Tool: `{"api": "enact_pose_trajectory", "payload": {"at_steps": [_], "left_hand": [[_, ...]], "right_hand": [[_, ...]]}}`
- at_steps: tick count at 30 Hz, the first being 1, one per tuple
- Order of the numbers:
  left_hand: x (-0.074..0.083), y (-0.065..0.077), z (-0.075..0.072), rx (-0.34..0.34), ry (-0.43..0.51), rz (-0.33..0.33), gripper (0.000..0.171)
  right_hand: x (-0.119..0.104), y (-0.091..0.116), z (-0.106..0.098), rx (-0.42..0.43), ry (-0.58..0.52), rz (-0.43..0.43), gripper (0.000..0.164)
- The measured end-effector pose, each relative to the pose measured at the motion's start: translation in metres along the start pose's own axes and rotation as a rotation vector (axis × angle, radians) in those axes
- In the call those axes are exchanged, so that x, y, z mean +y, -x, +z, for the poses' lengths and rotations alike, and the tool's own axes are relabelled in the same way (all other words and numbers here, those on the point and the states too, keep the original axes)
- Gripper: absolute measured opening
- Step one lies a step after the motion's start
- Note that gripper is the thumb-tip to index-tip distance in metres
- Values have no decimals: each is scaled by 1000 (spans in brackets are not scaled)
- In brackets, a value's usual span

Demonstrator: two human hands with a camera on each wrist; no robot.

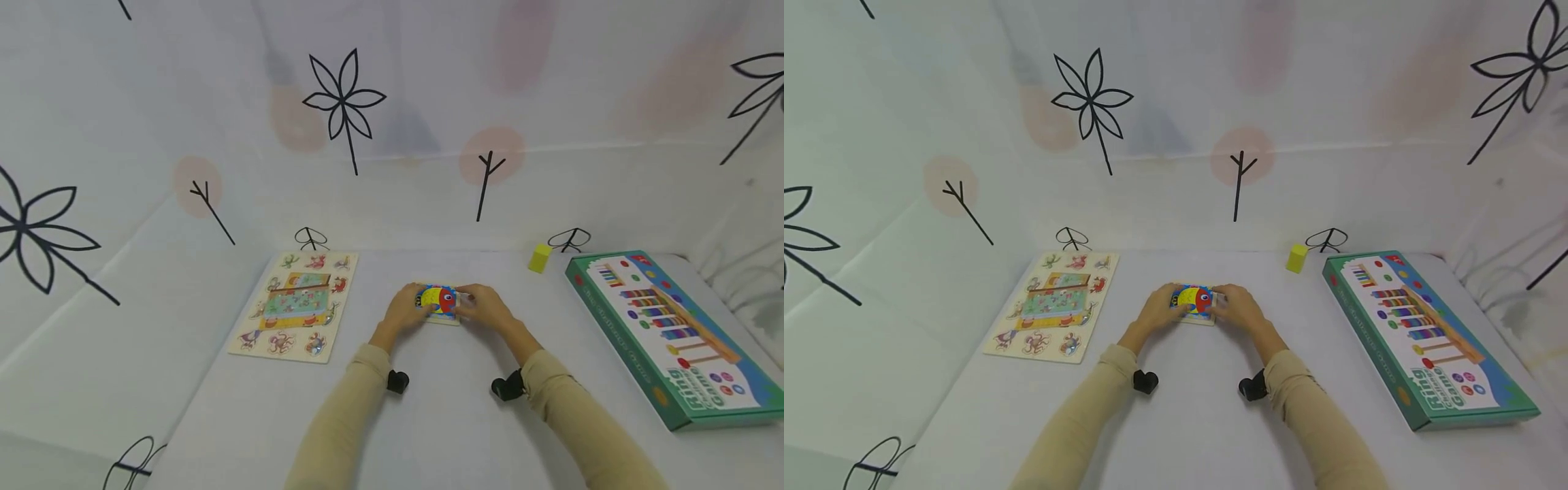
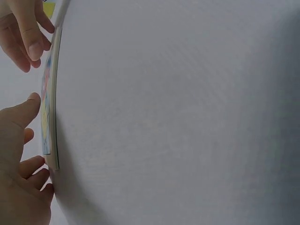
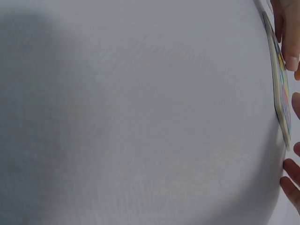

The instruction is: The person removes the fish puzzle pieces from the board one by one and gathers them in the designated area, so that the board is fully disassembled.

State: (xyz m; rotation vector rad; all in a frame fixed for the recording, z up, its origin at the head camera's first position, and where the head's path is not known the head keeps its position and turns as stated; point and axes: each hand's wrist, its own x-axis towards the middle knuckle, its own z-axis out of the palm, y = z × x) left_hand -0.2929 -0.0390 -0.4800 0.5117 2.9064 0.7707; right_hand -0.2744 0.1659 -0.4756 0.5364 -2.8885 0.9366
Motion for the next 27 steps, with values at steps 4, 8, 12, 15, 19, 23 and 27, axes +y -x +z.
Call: {"api": "enact_pose_trajectory", "payload": {"at_steps": [4,8,12,15,19,23,27], "left_hand": [[-6,1,5,1,10,-10,53],[-10,3,10,13,25,10,51],[-14,1,13,31,8,75,49],[-15,0,14,39,-1,121,46],[-14,-1,13,35,15,141,43],[-12,0,12,41,38,140,43],[-10,1,12,56,40,133,43]], "right_hand": [[-3,-3,3,-36,26,17,48],[-3,-3,4,-41,51,7,47],[-2,-4,4,-51,64,18,47],[-3,-5,4,-62,79,26,46],[-4,-8,5,-78,94,41,47],[-7,-9,5,-94,114,46,50],[-11,-10,5,-89,139,16,53]]}}
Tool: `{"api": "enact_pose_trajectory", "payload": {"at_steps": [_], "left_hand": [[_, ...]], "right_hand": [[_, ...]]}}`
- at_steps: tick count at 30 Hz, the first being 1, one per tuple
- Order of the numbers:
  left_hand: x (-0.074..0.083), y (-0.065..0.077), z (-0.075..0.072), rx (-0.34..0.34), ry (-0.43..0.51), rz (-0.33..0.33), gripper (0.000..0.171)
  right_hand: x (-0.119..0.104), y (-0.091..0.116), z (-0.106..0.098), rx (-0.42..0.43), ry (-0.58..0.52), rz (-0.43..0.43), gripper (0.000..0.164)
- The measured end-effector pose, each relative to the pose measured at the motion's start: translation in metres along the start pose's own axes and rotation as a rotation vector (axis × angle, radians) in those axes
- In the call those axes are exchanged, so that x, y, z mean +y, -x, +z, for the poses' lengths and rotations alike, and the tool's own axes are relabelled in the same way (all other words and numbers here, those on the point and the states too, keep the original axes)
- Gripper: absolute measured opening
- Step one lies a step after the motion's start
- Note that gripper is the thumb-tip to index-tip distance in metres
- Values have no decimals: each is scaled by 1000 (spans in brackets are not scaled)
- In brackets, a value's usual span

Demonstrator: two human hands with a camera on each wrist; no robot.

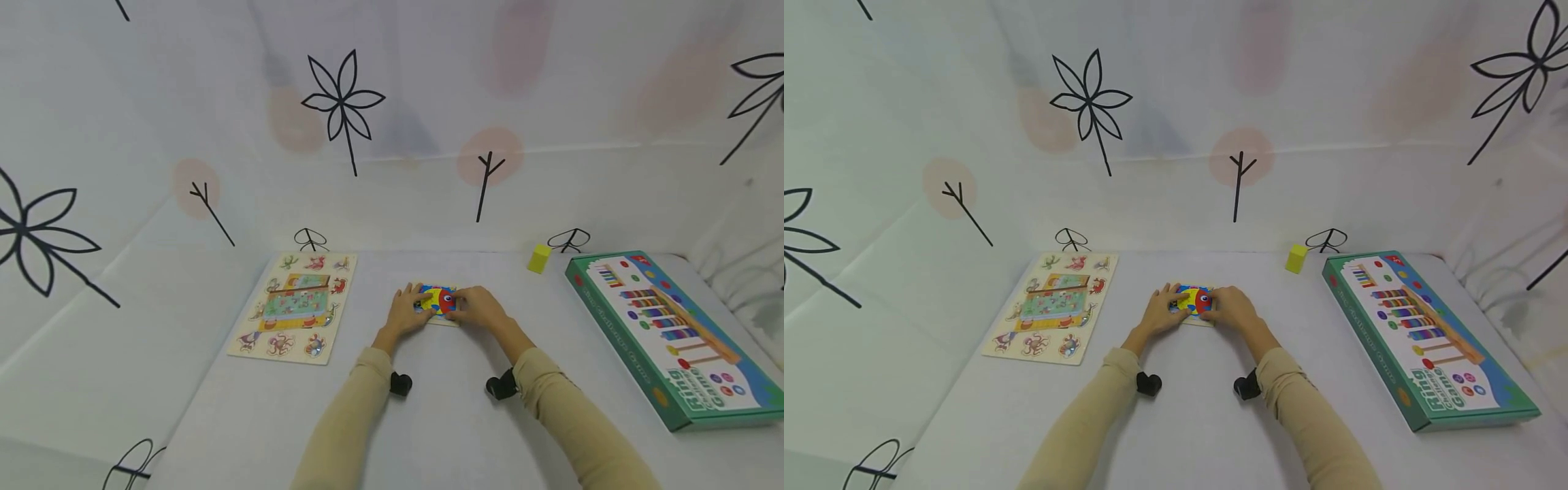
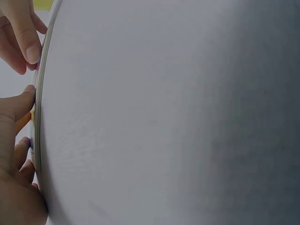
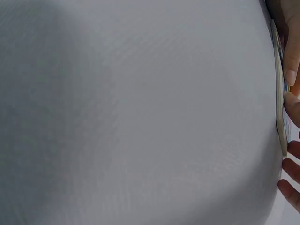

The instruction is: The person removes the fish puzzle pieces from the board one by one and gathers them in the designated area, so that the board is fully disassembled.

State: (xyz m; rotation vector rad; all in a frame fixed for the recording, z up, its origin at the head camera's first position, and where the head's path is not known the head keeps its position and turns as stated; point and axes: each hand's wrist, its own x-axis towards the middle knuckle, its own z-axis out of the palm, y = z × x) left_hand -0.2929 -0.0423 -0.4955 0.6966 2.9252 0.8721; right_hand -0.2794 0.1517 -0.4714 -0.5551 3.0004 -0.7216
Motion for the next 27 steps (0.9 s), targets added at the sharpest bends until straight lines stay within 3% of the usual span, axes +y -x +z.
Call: {"api": "enact_pose_trajectory", "payload": {"at_steps": [15,27], "left_hand": [[3,0,4,9,-47,-32,38],[1,0,6,7,-67,-42,39]], "right_hand": [[-5,-2,1,4,-23,4,55],[-6,-4,0,-68,36,-20,51]]}}
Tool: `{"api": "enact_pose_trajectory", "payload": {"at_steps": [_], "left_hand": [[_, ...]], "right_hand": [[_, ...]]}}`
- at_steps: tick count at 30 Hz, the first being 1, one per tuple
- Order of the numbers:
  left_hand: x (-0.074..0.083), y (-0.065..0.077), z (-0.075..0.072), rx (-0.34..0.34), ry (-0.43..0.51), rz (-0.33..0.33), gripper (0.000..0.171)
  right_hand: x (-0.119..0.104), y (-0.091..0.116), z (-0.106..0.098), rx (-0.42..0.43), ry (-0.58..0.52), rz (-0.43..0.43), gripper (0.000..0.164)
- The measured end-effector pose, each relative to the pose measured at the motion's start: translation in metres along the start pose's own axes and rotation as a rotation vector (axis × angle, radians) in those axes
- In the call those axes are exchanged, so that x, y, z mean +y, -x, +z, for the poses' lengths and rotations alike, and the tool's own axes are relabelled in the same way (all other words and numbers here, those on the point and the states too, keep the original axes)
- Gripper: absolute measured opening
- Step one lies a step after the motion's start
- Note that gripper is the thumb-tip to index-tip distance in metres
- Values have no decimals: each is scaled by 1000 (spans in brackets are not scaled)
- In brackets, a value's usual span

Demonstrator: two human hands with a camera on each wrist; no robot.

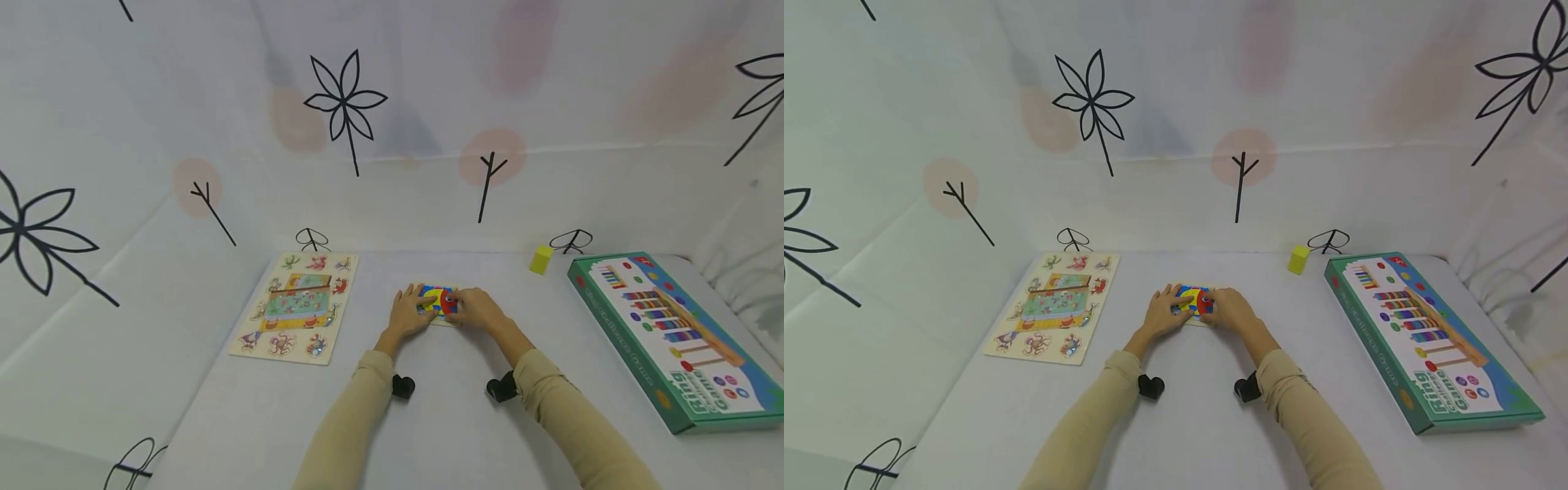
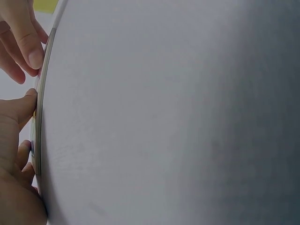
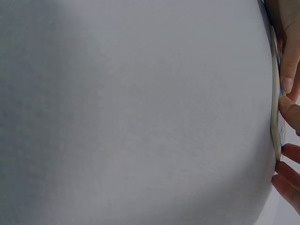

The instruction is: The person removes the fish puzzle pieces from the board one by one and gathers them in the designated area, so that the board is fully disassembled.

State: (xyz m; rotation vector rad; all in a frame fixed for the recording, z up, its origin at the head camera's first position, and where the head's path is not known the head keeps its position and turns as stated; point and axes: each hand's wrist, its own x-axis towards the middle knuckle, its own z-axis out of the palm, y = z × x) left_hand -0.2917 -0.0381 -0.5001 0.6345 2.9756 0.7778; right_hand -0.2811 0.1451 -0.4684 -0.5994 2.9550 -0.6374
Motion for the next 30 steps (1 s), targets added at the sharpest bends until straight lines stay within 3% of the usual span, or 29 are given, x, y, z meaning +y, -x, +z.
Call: {"api": "enact_pose_trajectory", "payload": {"at_steps": [9,15,21,30], "left_hand": [[2,1,-2,1,15,5,38],[2,2,-3,0,21,1,38],[1,1,-2,4,7,1,38],[1,2,-3,-2,31,-3,38]], "right_hand": [[-4,3,-3,-30,83,-74,42],[-5,7,2,20,112,-149,27],[-3,6,4,28,115,-138,28],[-5,4,0,-27,106,-104,27]]}}
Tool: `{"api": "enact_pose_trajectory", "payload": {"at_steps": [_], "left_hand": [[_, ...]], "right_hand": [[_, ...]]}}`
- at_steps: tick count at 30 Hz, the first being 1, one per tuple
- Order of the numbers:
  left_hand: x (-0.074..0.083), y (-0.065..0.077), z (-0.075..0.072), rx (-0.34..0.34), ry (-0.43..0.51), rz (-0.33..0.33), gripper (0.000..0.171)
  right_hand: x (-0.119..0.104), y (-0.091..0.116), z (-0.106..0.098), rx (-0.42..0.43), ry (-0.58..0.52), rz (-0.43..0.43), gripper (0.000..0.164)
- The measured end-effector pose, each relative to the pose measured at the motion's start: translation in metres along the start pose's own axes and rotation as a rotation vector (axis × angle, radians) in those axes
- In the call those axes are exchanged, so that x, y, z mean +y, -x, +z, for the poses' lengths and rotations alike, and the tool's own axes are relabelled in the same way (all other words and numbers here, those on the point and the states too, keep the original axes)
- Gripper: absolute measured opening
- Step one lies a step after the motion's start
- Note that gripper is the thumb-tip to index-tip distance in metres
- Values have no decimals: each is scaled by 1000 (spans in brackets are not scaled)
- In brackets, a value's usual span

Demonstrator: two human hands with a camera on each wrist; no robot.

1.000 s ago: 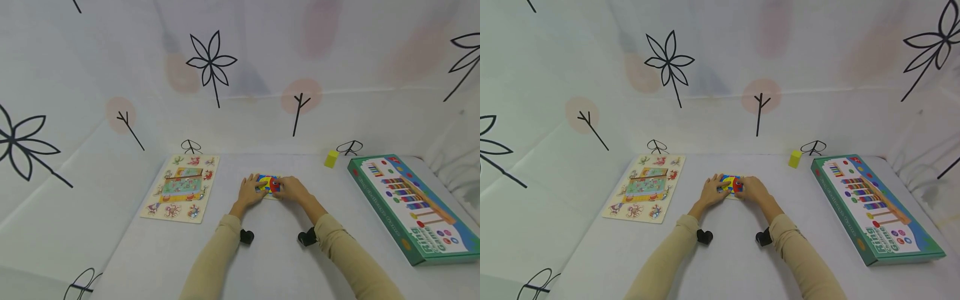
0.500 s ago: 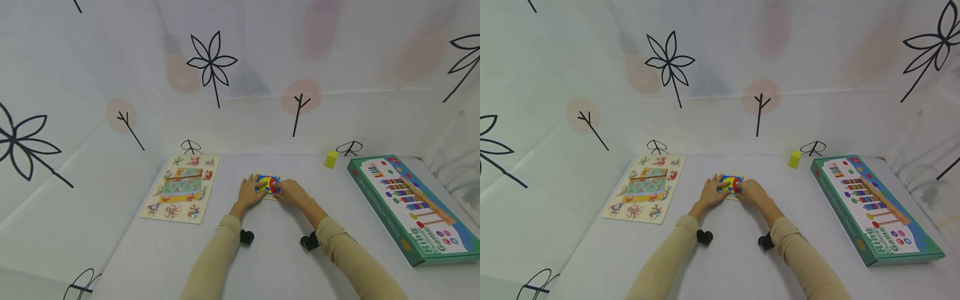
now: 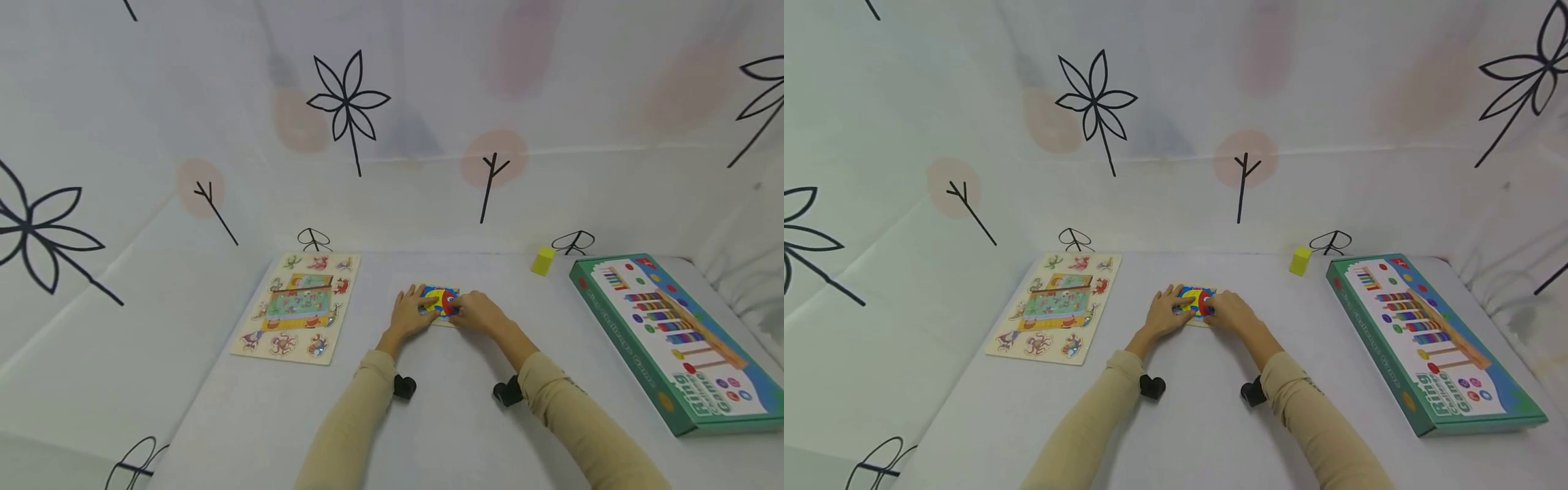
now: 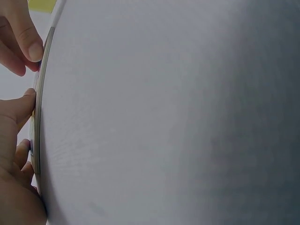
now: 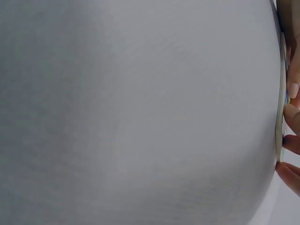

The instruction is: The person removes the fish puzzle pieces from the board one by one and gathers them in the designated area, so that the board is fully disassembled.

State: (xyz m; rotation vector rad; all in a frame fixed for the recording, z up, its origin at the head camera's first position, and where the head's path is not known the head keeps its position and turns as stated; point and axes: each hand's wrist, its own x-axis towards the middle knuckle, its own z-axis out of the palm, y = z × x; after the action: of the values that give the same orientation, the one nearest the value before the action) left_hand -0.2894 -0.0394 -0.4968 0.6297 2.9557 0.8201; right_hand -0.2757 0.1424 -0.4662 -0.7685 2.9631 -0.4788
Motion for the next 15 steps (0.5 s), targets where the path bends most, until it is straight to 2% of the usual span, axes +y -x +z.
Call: {"api": "enact_pose_trajectory", "payload": {"at_steps": [7,15], "left_hand": [[1,0,-1,-5,0,-11,37],[1,-1,-1,2,2,-4,37]], "right_hand": [[-2,2,1,-27,28,-5,22],[0,5,4,23,43,-59,16]]}}
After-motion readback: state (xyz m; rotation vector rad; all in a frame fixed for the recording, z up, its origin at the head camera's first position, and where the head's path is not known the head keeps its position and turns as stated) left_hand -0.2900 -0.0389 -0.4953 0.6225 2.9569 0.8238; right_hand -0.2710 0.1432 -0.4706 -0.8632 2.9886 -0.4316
